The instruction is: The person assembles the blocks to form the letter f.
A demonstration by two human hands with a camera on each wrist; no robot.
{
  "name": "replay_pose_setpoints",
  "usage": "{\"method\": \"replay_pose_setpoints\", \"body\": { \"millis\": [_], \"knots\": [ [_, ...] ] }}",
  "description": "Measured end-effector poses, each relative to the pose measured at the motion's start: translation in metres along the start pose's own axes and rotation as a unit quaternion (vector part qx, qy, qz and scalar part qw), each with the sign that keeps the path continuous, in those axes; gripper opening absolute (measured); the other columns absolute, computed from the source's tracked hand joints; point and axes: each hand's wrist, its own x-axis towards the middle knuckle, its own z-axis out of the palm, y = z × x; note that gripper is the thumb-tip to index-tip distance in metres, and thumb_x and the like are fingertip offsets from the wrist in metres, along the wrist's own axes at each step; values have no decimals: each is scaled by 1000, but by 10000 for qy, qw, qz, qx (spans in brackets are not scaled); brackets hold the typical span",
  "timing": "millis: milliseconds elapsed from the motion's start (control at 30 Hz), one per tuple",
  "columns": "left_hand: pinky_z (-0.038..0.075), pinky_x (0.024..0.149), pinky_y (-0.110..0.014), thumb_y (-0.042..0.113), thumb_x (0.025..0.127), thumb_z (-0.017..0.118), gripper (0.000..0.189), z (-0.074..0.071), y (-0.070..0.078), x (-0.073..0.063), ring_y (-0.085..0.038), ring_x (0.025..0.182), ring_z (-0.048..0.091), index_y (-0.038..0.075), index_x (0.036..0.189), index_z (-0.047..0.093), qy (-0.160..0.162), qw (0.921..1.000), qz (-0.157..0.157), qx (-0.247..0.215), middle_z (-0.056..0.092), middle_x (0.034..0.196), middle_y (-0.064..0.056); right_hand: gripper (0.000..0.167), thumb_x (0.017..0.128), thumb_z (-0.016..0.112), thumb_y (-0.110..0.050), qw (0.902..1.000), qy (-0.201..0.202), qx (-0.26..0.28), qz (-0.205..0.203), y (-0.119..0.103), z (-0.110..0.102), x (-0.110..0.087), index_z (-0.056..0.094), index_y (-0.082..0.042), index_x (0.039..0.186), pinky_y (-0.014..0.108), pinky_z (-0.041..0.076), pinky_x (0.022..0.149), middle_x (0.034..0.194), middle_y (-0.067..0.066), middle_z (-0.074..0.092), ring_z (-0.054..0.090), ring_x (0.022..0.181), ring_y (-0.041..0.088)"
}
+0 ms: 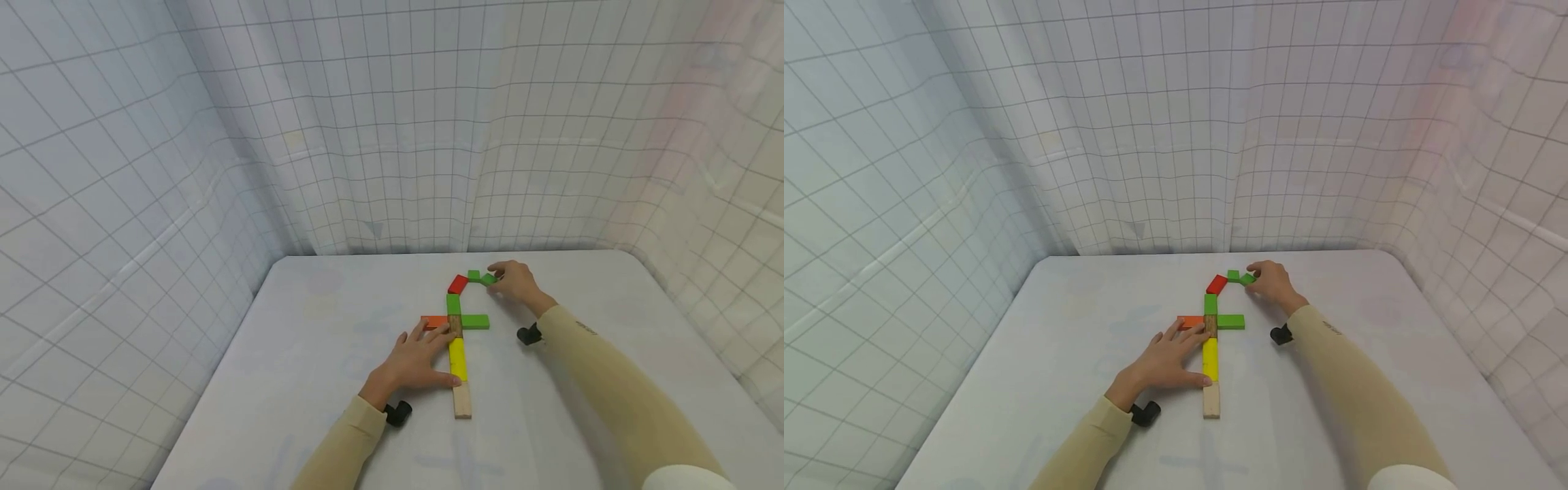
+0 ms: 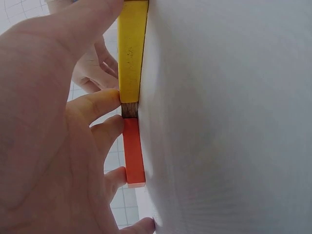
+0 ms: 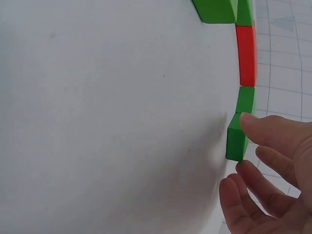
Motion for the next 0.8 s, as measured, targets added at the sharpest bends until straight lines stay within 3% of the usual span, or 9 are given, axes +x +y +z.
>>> {"method": "replay_pose_setpoints", "body": {
  "millis": [467, 800],
  "knots": [
    [18, 114, -66, 77, 83, 60, 92, 0, -1, -1, -32, 154, 6, 36, 159, 30, 30, 10000, -1, -25, 18, 167, 11, 50, 89, 77, -15, 9996, 64, -70, -264, -8, -19, -22, 63, -2, 135, 50, 51, 89, 123, 22, 64, 59, 110, 36],
    [17, 114, -66, 77, 83, 61, 92, 0, 0, 1, -32, 153, 6, 37, 159, 29, 26, 10000, -12, -56, 17, 166, 12, 46, 90, 76, -14, 9982, 435, 2, -419, -18, -33, -43, 64, -4, 133, 49, 51, 88, 124, 22, 65, 59, 109, 35]
  ]
}}
